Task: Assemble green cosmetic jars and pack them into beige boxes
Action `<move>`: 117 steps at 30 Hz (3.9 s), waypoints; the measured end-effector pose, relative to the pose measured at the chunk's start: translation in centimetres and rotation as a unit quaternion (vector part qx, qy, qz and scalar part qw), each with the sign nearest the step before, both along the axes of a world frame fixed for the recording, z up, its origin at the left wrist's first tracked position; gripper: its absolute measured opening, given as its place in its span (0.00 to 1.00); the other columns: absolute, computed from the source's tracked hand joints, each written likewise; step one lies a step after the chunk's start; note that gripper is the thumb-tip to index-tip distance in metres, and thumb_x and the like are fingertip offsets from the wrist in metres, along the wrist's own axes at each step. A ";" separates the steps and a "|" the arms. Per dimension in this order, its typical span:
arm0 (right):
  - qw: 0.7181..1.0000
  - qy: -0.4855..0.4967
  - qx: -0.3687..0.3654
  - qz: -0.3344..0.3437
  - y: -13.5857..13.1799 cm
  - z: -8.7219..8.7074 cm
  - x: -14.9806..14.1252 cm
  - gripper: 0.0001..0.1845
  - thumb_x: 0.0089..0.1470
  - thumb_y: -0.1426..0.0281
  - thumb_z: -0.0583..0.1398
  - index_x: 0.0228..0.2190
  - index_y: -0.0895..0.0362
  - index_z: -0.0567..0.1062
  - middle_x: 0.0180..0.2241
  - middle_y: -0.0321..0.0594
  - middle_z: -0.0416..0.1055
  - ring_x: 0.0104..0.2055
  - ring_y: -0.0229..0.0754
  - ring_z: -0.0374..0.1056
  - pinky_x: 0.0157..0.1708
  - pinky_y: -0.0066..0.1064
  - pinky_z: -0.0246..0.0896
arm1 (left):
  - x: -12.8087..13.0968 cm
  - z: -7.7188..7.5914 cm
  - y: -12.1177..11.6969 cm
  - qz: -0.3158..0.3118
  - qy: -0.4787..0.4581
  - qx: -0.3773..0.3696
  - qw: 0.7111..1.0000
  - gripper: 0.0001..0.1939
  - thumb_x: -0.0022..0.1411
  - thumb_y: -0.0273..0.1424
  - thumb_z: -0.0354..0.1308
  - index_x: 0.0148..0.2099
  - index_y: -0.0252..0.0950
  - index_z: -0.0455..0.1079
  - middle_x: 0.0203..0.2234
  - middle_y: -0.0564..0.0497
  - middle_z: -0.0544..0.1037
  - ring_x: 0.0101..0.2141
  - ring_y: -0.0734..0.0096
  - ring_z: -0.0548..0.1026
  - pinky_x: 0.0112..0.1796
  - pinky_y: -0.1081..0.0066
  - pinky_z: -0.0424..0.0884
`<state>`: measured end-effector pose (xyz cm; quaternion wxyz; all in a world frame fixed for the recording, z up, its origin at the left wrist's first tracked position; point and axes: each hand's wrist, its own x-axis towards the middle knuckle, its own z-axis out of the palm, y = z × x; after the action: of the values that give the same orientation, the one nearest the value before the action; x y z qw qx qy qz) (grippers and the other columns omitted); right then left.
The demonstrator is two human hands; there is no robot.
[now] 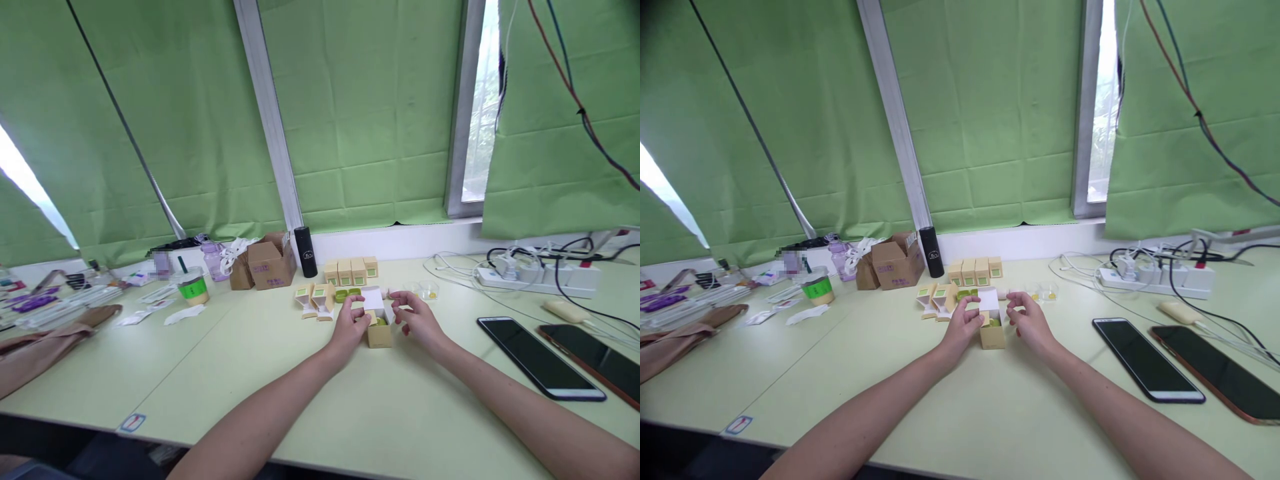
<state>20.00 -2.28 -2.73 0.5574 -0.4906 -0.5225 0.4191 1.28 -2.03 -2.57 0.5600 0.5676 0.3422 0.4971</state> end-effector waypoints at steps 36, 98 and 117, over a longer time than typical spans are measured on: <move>0.995 -0.032 -0.056 0.081 -0.2 -0.4 -0.9 0.26 0.50 0.55 0.64 0.49 0.50 0.67 0.42 0.38 0.67 0.31 0.40 0.69 0.17 0.26 0.56 | 0.1 -0.2 0.2 0.004 0.003 0.026 1.000 0.28 0.57 0.38 0.70 0.53 0.40 0.58 0.41 0.44 0.82 0.36 0.64 0.81 0.39 0.66 0.73; 0.956 -0.170 0.236 0.038 -2.0 0.4 -0.6 0.03 0.59 0.65 0.60 0.36 0.50 0.72 0.41 0.42 0.70 0.36 0.44 0.66 0.28 0.34 0.66 | -0.2 0.5 -0.6 0.023 0.022 0.064 0.997 0.20 0.62 0.49 0.64 0.44 0.40 0.67 0.45 0.43 0.82 0.45 0.57 0.79 0.49 0.59 0.71; 0.943 -0.198 0.261 0.049 -2.1 0.2 -0.4 0.02 0.56 0.70 0.60 0.30 0.51 0.72 0.38 0.42 0.69 0.33 0.43 0.66 0.27 0.34 0.64 | -0.2 0.2 -0.5 0.032 0.068 0.116 0.990 0.11 0.64 0.36 0.62 0.46 0.40 0.68 0.46 0.43 0.81 0.53 0.53 0.77 0.53 0.59 0.67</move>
<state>19.65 -4.35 -2.57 0.5299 -0.3750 -0.7368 0.1888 1.09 -2.50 -2.38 0.4495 0.6505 0.3374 0.5108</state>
